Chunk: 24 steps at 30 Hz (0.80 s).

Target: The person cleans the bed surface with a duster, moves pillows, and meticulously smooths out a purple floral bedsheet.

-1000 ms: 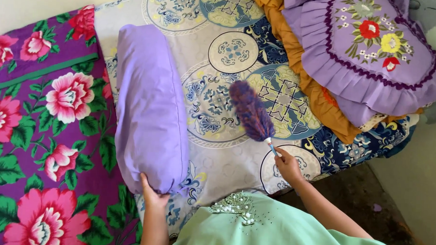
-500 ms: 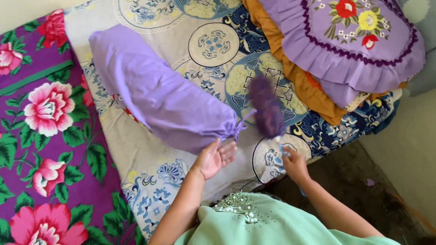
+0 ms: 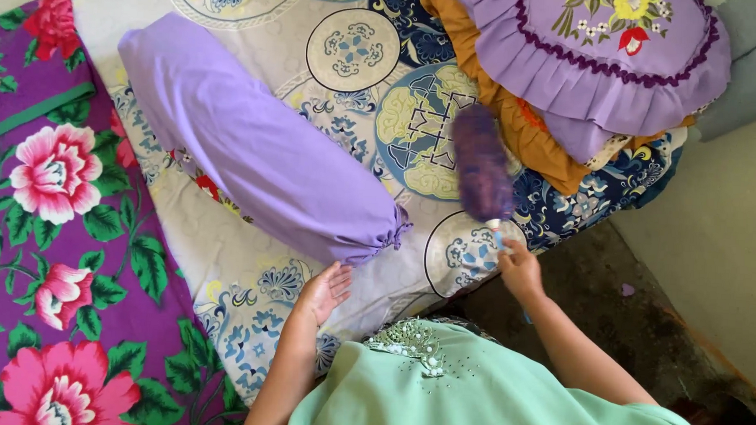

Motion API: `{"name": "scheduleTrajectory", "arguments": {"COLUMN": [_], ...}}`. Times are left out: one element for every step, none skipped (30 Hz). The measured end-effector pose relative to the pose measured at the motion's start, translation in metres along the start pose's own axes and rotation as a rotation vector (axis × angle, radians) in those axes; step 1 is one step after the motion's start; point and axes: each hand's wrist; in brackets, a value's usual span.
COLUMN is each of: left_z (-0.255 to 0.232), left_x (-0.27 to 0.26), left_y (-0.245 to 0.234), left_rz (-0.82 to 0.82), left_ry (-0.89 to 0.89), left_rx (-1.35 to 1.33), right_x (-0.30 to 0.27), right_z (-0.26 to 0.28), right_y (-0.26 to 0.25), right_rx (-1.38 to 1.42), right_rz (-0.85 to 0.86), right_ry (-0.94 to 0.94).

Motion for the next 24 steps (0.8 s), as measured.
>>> {"name": "scheduleTrajectory", "arguments": {"left_z": [0.011,0.022,0.026,0.031,0.035,0.037,0.039,0.041,0.044,0.048,0.051,0.052,0.053,0.053,0.053,0.052,0.053,0.051,0.049,0.047,0.047,0.046,0.046,0.049], "left_x": [0.02,0.04,0.043,0.047,0.051,0.041,0.03,0.02,0.014,0.008,0.002,-0.008,-0.018,-0.027,-0.03,-0.032,-0.036,-0.042,-0.048,-0.054,-0.054,-0.054,-0.055,-0.054], "left_y": [-0.02,-0.04,-0.049,-0.059,-0.067,-0.065,-0.064,-0.063,-0.062,-0.062,-0.06,-0.054,-0.047,-0.04,-0.036,-0.032,-0.031,-0.024,-0.018,-0.011,-0.009,-0.008,-0.007,-0.009], "left_rz": [-0.053,-0.106,-0.109,-0.3,-0.486,-0.488,-0.57,-0.651,-0.653,-0.664,-0.674,-0.674,-0.657,-0.639,-0.643,-0.641,-0.642,-0.648,-0.651,-0.655,-0.656,-0.655,-0.654,-0.655], "left_ry": [0.063,0.127,0.125,0.228,0.329,0.326,0.319,0.309,0.306,0.227,0.15,0.147,0.127,0.107,0.104,0.109,0.112,0.108,0.113,0.118,0.114,0.11,0.104,0.099], "left_rx": [0.027,0.054,0.049,0.408,0.769,0.764,0.934,1.103,1.098,1.094,1.088,1.082,1.131,1.181,1.172,1.181,1.188,1.178,1.183,1.188,1.185,1.184,1.185,1.184], "right_x": [-0.001,-0.002,0.002,0.006,0.012,0.019,0.026,0.034,0.036,0.038,0.041,0.046,0.053,0.059,0.056,0.052,0.047,0.053,0.058,0.063,0.065,0.067,0.067,0.065], "right_z": [0.007,0.014,0.021,0.028,0.035,0.042,0.049,0.057,0.064,0.071,0.078,0.07,0.063,0.055,0.061,0.067,0.071,0.073,0.072,0.071,0.076,0.081,0.086,0.084], "right_y": [0.001,0.002,-0.004,-0.009,-0.015,-0.019,-0.023,-0.027,-0.026,-0.025,-0.025,-0.015,-0.005,0.004,0.002,-0.001,-0.002,-0.003,-0.005,-0.008,-0.007,-0.007,-0.006,-0.002], "right_rx": [0.04,0.079,0.075,0.094,0.112,0.108,0.145,0.182,0.177,0.224,0.269,0.264,0.22,0.175,0.171,0.216,0.261,0.257,0.288,0.32,0.317,0.348,0.38,0.377], "right_rz": [0.086,0.173,0.177,0.189,0.201,0.205,0.169,0.134,0.138,0.114,0.088,0.092,0.14,0.188,0.195,0.232,0.272,0.281,0.298,0.315,0.319,0.285,0.25,0.254], "right_ry": [-0.019,-0.038,-0.038,-0.075,-0.112,-0.113,-0.135,-0.157,-0.158,-0.132,-0.106,-0.109,-0.116,-0.122,-0.127,-0.125,-0.124,-0.128,-0.14,-0.152,-0.151,-0.151,-0.148,-0.145]}}
Point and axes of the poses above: each hand's wrist, its own x-axis towards the middle knuckle, its own y-axis out of the palm, z = x × y, and after that the axes turned 14 degrees about -x, right-handed
